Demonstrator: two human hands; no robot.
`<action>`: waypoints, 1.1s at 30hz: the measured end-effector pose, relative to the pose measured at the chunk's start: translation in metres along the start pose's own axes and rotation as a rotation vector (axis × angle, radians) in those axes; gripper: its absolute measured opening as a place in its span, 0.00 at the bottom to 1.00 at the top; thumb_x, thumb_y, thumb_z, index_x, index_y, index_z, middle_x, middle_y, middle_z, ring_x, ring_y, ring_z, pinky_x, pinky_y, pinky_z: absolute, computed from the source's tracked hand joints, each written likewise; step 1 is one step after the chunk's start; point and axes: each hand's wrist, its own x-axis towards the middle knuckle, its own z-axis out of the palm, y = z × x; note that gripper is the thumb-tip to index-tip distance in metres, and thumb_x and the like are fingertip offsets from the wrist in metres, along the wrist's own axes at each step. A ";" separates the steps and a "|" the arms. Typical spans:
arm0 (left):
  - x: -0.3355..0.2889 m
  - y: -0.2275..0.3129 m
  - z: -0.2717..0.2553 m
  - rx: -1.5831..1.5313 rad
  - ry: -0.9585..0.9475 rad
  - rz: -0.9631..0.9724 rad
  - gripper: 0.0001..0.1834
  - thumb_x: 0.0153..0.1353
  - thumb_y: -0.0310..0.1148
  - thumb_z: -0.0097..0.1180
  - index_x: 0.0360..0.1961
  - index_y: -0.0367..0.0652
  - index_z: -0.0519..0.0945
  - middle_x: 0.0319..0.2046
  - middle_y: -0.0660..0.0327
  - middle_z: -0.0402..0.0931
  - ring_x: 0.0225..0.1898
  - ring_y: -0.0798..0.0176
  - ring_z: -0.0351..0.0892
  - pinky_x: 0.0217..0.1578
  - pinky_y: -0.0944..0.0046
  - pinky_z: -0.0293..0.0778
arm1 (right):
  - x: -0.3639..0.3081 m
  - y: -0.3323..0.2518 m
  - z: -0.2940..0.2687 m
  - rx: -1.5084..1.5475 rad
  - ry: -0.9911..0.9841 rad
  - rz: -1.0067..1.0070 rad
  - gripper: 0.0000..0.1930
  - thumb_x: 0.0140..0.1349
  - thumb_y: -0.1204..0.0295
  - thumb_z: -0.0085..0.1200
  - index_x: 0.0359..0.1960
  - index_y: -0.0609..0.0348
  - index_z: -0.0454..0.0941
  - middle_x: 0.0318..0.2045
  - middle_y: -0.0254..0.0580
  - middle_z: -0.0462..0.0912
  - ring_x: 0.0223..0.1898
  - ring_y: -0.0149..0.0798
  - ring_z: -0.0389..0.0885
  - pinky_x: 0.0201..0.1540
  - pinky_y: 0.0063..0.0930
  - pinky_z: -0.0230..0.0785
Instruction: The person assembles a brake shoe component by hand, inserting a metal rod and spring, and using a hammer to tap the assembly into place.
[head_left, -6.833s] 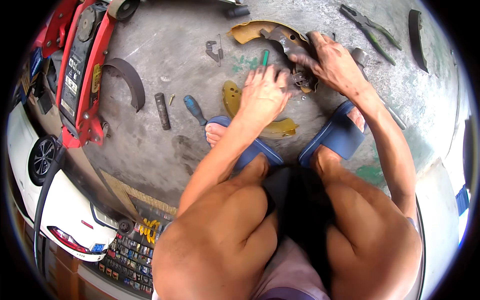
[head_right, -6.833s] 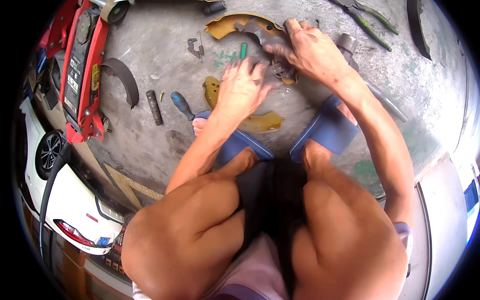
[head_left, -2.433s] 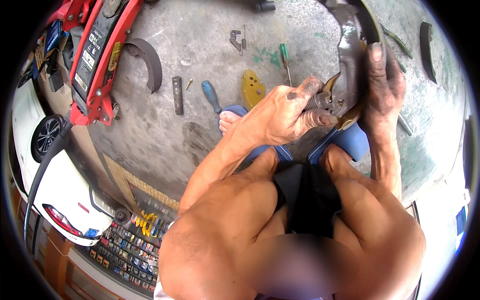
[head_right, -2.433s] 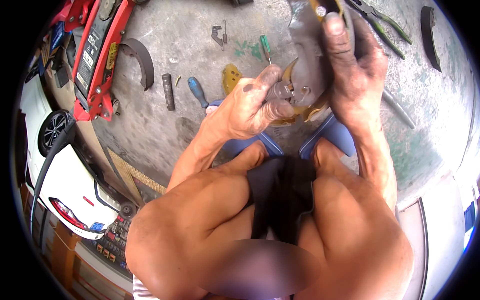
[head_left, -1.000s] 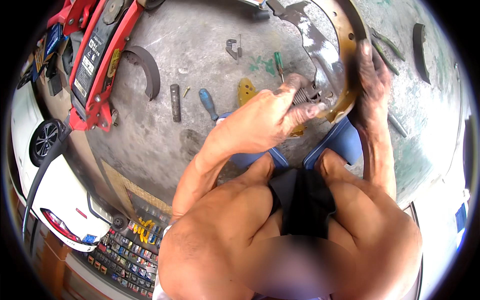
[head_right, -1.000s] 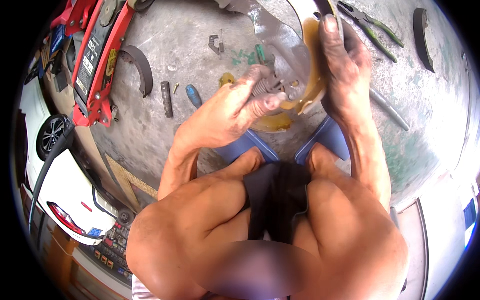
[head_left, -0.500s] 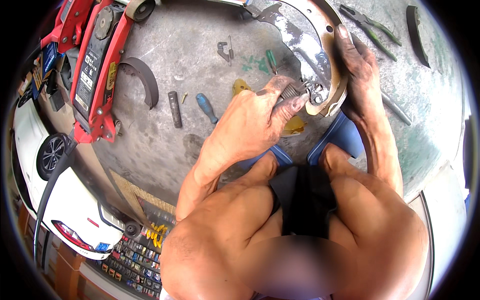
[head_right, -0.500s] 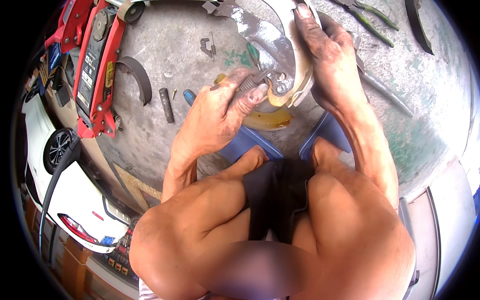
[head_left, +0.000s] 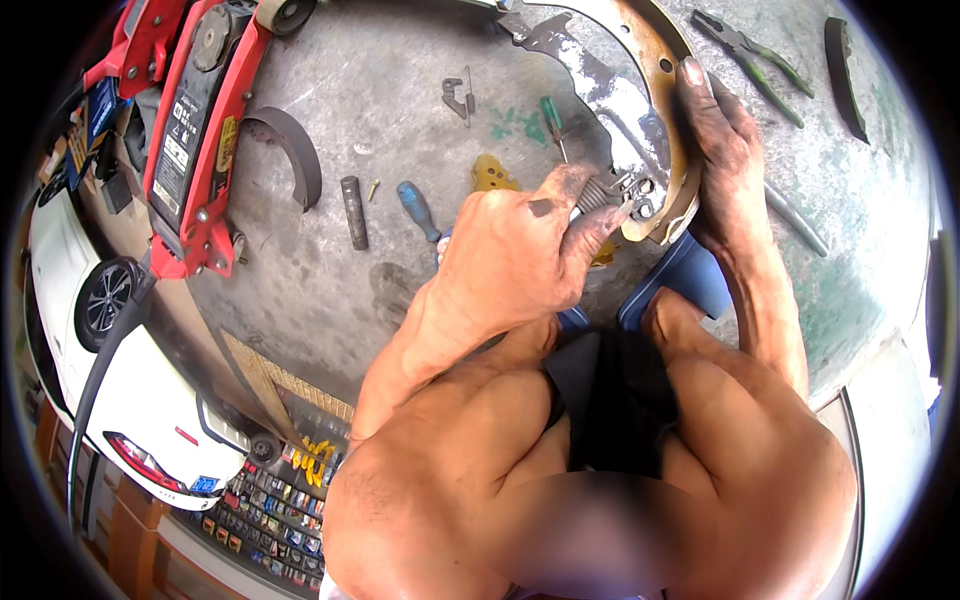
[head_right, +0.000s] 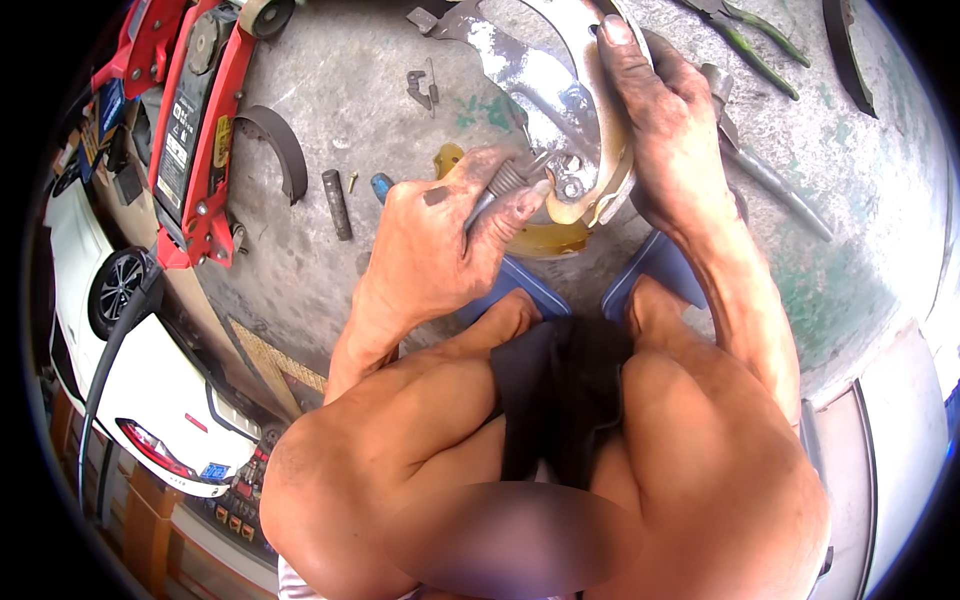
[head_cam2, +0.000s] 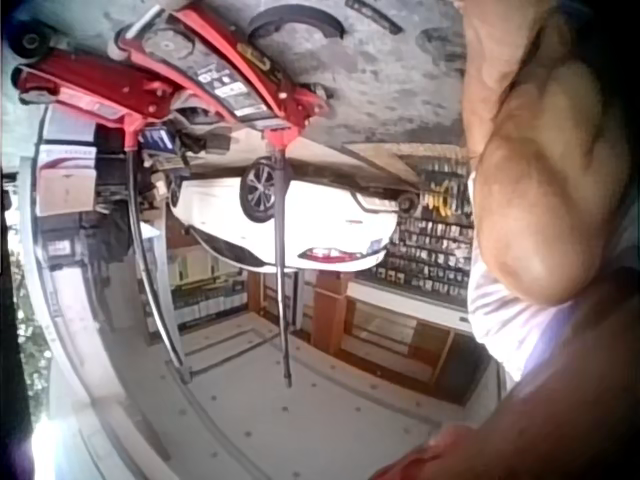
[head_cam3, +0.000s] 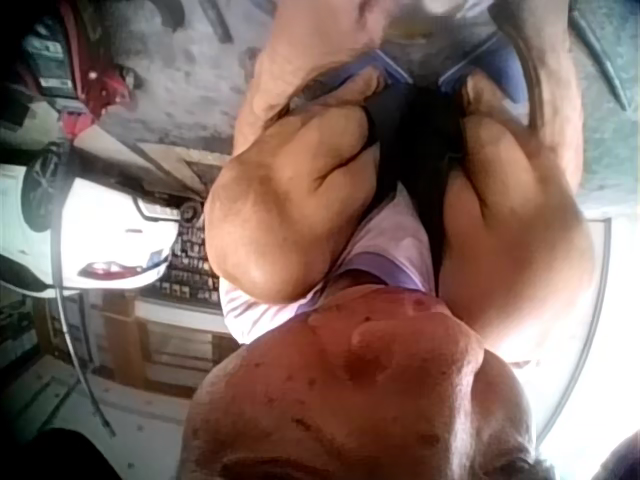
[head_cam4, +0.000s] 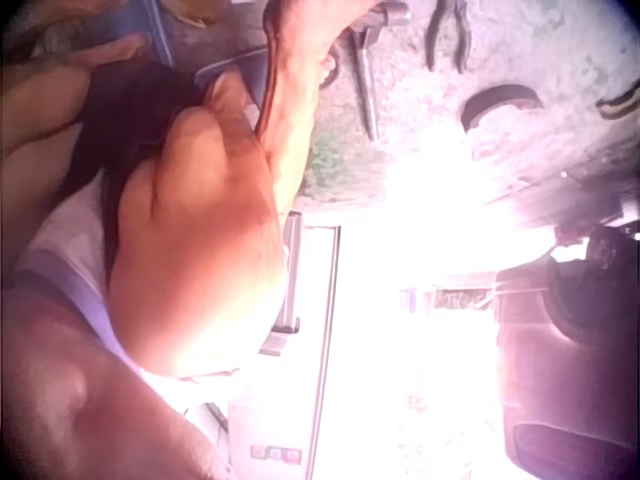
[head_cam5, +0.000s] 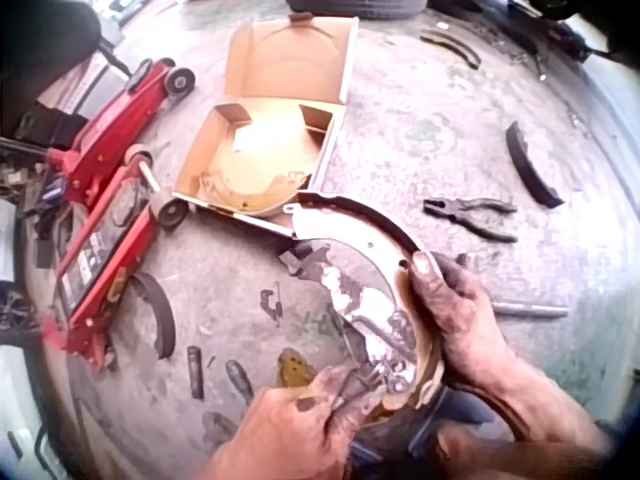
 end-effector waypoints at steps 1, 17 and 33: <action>-0.001 -0.001 0.001 0.016 0.001 0.010 0.18 0.64 0.35 0.62 0.50 0.35 0.79 0.25 0.47 0.82 0.22 0.43 0.82 0.23 0.56 0.76 | 0.000 -0.001 -0.001 -0.007 -0.011 0.007 0.26 0.72 0.56 0.54 0.59 0.69 0.73 0.46 0.45 0.83 0.45 0.31 0.81 0.49 0.24 0.74; 0.002 -0.018 0.012 -0.126 0.111 0.210 0.14 0.57 0.29 0.67 0.43 0.36 0.81 0.31 0.54 0.84 0.25 0.51 0.84 0.24 0.60 0.77 | 0.003 -0.003 -0.010 -0.096 -0.104 0.052 0.32 0.66 0.55 0.61 0.60 0.74 0.70 0.45 0.50 0.83 0.47 0.35 0.82 0.54 0.27 0.74; 0.003 -0.009 0.015 -0.172 0.206 0.227 0.13 0.52 0.31 0.69 0.37 0.36 0.83 0.27 0.54 0.83 0.23 0.55 0.84 0.25 0.62 0.78 | -0.007 -0.011 -0.011 -0.050 -0.176 -0.121 0.35 0.50 0.71 0.72 0.59 0.71 0.71 0.47 0.49 0.83 0.45 0.38 0.84 0.54 0.31 0.76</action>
